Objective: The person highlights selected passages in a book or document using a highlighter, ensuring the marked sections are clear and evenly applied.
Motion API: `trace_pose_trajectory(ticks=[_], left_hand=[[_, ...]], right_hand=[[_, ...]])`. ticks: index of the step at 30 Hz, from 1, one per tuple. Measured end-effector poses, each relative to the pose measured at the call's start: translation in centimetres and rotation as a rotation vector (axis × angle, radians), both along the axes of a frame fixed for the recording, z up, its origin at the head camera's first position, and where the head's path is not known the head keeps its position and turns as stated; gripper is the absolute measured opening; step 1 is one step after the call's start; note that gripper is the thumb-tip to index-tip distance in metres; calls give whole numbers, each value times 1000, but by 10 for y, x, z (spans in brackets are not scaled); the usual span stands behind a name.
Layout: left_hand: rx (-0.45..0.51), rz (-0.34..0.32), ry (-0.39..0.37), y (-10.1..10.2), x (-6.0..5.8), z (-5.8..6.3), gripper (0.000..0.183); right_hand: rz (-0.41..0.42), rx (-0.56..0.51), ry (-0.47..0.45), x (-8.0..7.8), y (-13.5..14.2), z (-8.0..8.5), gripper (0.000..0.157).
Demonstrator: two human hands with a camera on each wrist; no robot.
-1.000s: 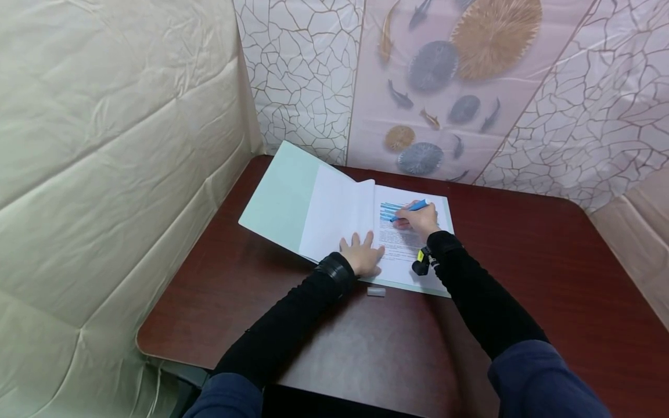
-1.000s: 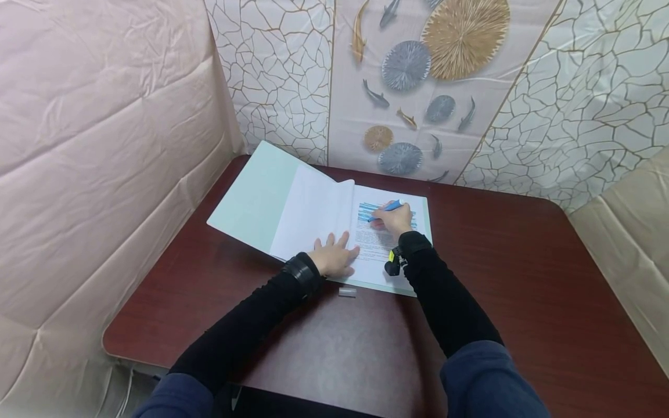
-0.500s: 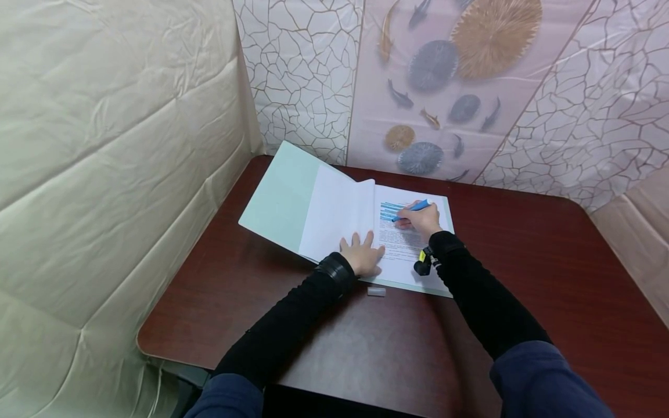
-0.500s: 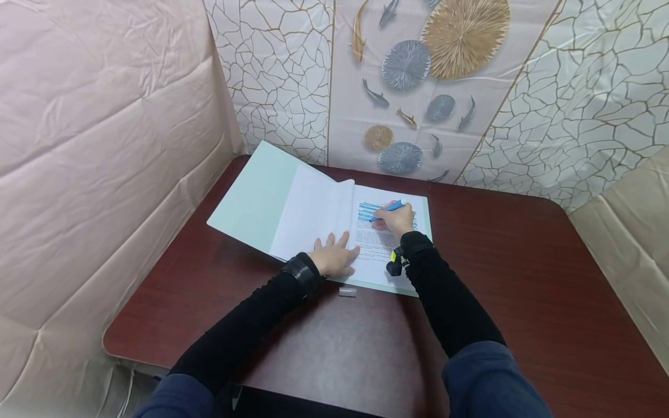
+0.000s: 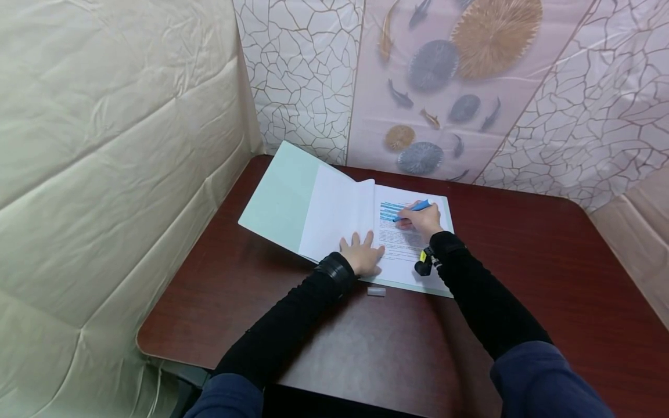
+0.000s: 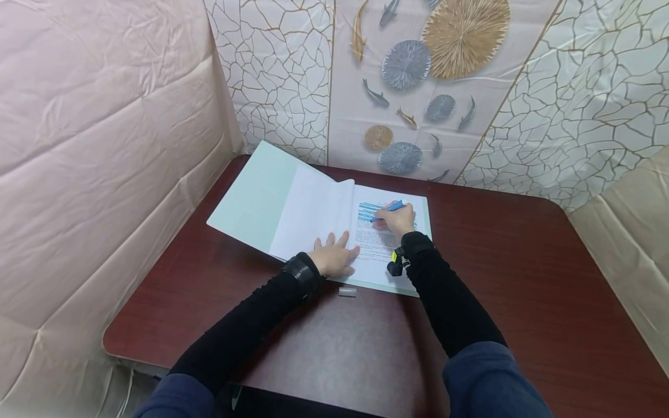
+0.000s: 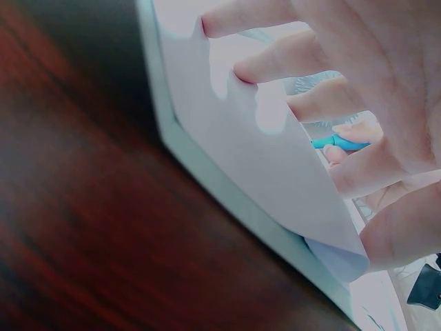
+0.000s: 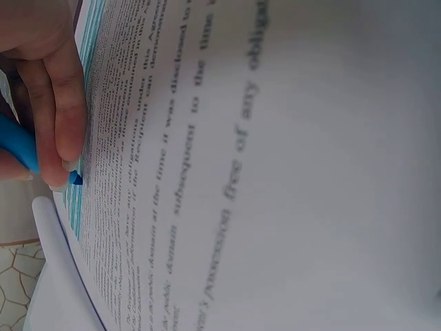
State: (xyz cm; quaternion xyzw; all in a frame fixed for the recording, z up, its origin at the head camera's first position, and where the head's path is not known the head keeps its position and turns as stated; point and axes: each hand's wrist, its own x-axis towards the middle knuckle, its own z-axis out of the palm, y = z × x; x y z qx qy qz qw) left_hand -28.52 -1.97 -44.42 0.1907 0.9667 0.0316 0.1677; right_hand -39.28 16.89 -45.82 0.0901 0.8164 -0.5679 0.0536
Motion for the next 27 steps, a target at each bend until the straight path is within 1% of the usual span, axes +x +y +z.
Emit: trace_pose_trajectory(ticks=[8, 16, 27], left_hand=[[4, 5, -8, 1, 0, 0, 61], [8, 5, -15, 1, -1, 0, 61], [14, 16, -23, 1, -1, -2, 61]], right_hand=[[17, -8, 11, 1, 3, 1, 20], [6, -21, -1, 0, 5, 1, 22], [-1, 12, 8, 3, 7, 1, 19]])
